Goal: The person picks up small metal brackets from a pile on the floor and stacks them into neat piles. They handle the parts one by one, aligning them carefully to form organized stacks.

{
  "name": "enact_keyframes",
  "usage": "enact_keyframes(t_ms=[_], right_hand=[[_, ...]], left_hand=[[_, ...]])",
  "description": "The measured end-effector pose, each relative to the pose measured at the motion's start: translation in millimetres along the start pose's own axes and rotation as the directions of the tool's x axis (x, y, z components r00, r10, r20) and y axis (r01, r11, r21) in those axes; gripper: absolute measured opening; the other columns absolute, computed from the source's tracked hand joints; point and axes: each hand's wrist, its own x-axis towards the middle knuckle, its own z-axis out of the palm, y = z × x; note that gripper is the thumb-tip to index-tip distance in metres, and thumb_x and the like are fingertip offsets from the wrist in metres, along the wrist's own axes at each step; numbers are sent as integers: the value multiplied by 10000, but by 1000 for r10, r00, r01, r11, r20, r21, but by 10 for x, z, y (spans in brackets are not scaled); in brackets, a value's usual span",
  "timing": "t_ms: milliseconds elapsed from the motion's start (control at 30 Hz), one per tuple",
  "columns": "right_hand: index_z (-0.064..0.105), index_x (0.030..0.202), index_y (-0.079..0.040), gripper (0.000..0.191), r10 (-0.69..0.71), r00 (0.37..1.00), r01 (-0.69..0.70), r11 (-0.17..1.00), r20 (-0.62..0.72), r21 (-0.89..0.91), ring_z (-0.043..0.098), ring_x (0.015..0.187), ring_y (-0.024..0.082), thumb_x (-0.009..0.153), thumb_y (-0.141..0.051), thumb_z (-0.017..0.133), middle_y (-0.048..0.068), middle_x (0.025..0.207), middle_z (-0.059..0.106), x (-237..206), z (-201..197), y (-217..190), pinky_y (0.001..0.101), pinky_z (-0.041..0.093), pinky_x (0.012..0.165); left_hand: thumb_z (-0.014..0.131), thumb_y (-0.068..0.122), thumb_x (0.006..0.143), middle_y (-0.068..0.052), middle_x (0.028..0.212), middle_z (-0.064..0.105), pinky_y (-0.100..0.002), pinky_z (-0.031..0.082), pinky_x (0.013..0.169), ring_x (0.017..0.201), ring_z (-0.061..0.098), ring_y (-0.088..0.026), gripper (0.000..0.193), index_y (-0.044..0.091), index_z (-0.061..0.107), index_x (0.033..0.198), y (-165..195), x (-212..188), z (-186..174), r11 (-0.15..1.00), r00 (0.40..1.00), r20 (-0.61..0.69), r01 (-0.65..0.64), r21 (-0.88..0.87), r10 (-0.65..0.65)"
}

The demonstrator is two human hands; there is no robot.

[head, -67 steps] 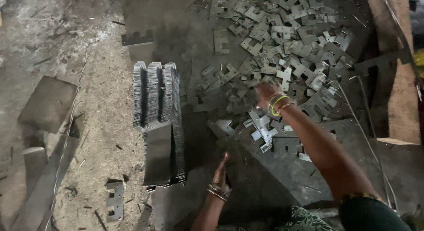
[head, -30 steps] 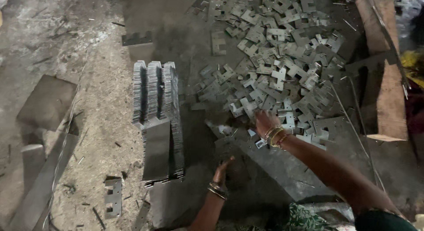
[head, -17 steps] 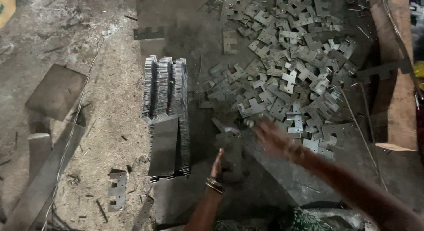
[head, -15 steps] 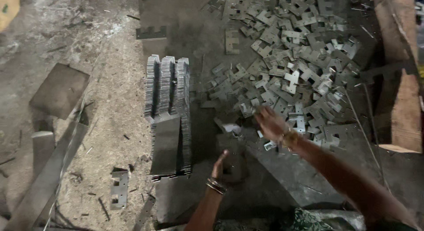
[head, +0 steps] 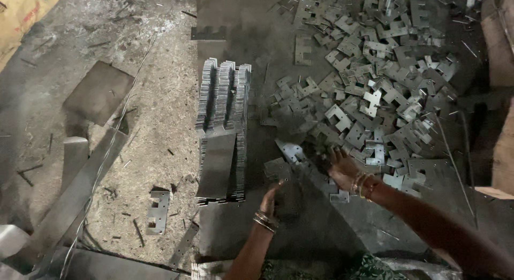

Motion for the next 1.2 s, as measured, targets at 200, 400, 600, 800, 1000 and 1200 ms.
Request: enact_keyframes(t_ms=[200, 400, 600, 800, 1000, 1200], right_hand=[[449, 1464, -132, 666, 107, 976, -128, 987, 190, 101, 596, 1183, 291, 839, -9, 643, 140, 1549, 446, 230, -245, -255, 462, 516, 988], [567, 1356, -44, 636, 418, 899, -345, 859, -129, 377, 624, 1090, 329, 753, -66, 767, 180, 1274, 614, 1031, -584, -349, 440, 580, 832], [621, 1285, -100, 535, 367, 921, -342, 606, 129, 718, 680, 772, 244, 806, -237, 814, 130, 1009, 713, 835, -778, -424, 357, 596, 633], [665, 1187, -138, 460, 245, 951, -307, 648, 190, 697, 704, 703, 231, 801, -334, 822, 77, 896, 747, 610, -680, -664, 330, 598, 581], [658, 1083, -1, 337, 248, 969, -243, 940, 9, 237, 692, 934, 365, 804, -153, 770, 240, 1112, 662, 1170, -349, -635, 441, 614, 705], [689, 1148, -69, 384, 114, 948, -255, 832, 297, 493, 759, 895, 257, 858, -309, 770, 123, 1056, 794, 856, -384, -501, 378, 626, 762]], left_hand=[[619, 392, 911, -149, 1173, 717, -458, 592, 895, 1001, 710, -302, 539, 27, 627, 1308, 5, -84, 187, 910, 991, 39, 130, -395, -124], [662, 386, 931, -76, 1054, 733, -366, 576, 829, 913, 693, -218, 482, 64, 693, 1289, -2, -118, 42, 924, 998, -54, -31, -380, 11], [645, 544, 983, -76, 1126, 628, -425, 520, 823, 973, 602, -243, 612, 78, 597, 1378, 91, -162, -40, 942, 939, -310, 35, -334, -145], [559, 724, 929, -149, 1473, 503, -530, 454, 1067, 1307, 516, -341, 900, 90, 435, 1556, 186, -182, 74, 879, 961, -271, -85, -469, -52], [478, 660, 939, -73, 1575, 423, -551, 348, 1145, 1416, 408, -301, 775, 190, 431, 1553, 138, -151, -1, 960, 756, -592, 214, -183, -281], [650, 348, 996, -141, 1273, 604, -472, 522, 896, 1119, 598, -323, 479, 56, 601, 1372, 3, -190, -90, 886, 989, -143, -42, -462, -27]])
